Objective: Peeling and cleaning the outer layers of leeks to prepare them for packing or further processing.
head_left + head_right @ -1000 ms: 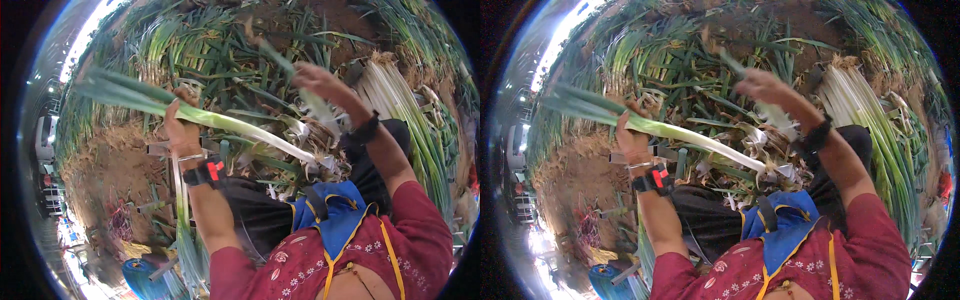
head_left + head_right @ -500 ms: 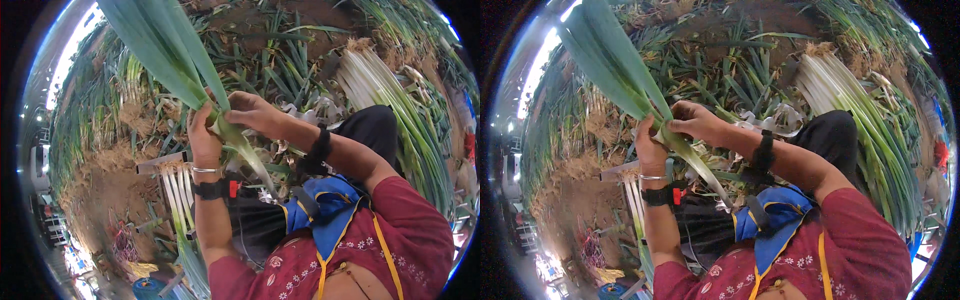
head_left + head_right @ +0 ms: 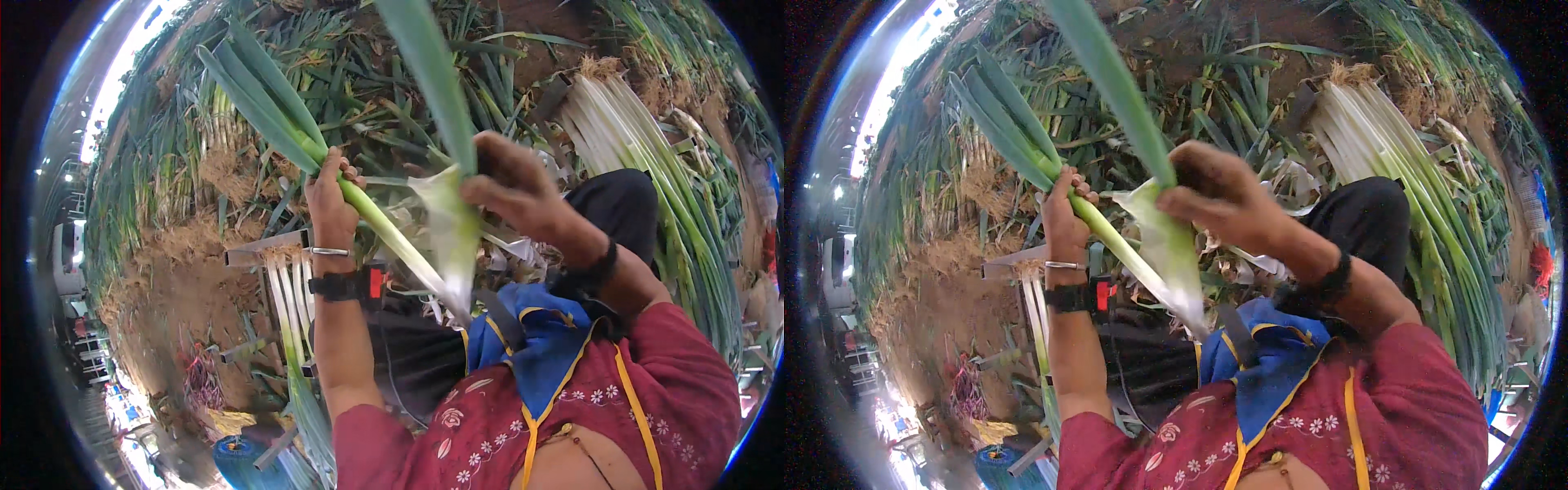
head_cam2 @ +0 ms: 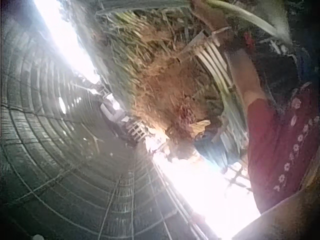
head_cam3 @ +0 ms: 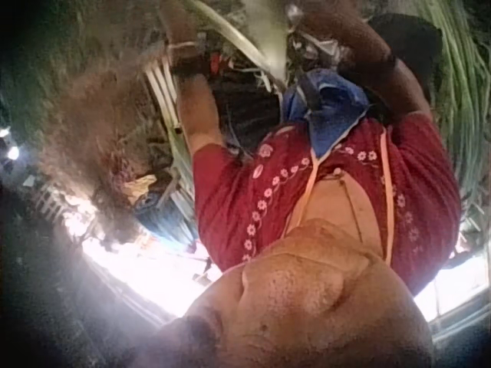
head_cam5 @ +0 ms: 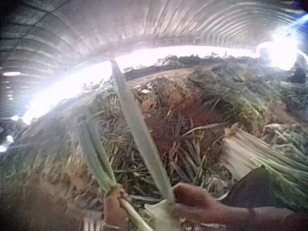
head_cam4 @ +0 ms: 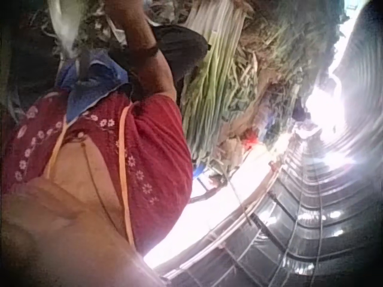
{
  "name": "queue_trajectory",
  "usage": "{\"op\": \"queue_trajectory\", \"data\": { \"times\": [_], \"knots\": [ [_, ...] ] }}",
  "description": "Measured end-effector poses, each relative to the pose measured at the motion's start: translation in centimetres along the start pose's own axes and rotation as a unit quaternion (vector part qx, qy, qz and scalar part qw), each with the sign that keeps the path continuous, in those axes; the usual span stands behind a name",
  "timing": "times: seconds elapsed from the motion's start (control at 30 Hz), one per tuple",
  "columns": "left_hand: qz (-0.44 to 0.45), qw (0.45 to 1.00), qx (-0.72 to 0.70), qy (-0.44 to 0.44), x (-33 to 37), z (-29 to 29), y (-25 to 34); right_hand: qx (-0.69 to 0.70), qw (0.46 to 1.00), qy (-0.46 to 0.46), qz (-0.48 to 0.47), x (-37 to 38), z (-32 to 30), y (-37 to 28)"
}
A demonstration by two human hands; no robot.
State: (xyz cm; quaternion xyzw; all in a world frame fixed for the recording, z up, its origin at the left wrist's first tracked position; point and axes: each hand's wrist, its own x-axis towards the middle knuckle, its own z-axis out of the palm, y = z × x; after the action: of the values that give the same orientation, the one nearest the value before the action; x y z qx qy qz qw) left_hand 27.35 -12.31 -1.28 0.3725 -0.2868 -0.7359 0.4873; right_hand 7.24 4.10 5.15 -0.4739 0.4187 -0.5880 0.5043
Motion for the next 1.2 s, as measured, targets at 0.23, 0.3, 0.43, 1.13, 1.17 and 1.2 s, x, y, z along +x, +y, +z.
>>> {"op": "queue_trajectory", "data": {
  "times": [0.23, 0.3, 0.43, 1.13, 1.17, 1.2],
  "knots": [
    [0.027, 0.999, 0.036, 0.019, -0.6, -0.6, 0.0, -0.02, 0.96, 0.273, -0.056, 1.1, -5.8, -6.6],
    [0.015, 1.0, 0.008, 0.01, -0.4, 0.7, 0.0, -0.276, 0.911, 0.263, -0.156, 4.0, -11.9, -4.4],
    [0.04, 0.999, 0.007, 0.032, 0.2, 1.1, 0.8, -0.594, 0.783, 0.184, 0.03, 7.0, -13.5, 2.9],
    [0.153, 0.978, -0.12, 0.077, 0.8, -1.3, 5.9, -0.023, 0.994, 0.035, 0.102, -0.5, 2.0, 12.2],
    [0.165, 0.975, -0.116, 0.093, 0.8, -1.7, 5.9, -0.037, 0.99, 0.038, 0.128, -0.5, 1.6, 12.0],
    [0.176, 0.972, -0.113, 0.11, 0.7, -2.1, 5.9, -0.05, 0.986, 0.04, 0.155, -0.4, 1.4, 11.9]
  ]
}}
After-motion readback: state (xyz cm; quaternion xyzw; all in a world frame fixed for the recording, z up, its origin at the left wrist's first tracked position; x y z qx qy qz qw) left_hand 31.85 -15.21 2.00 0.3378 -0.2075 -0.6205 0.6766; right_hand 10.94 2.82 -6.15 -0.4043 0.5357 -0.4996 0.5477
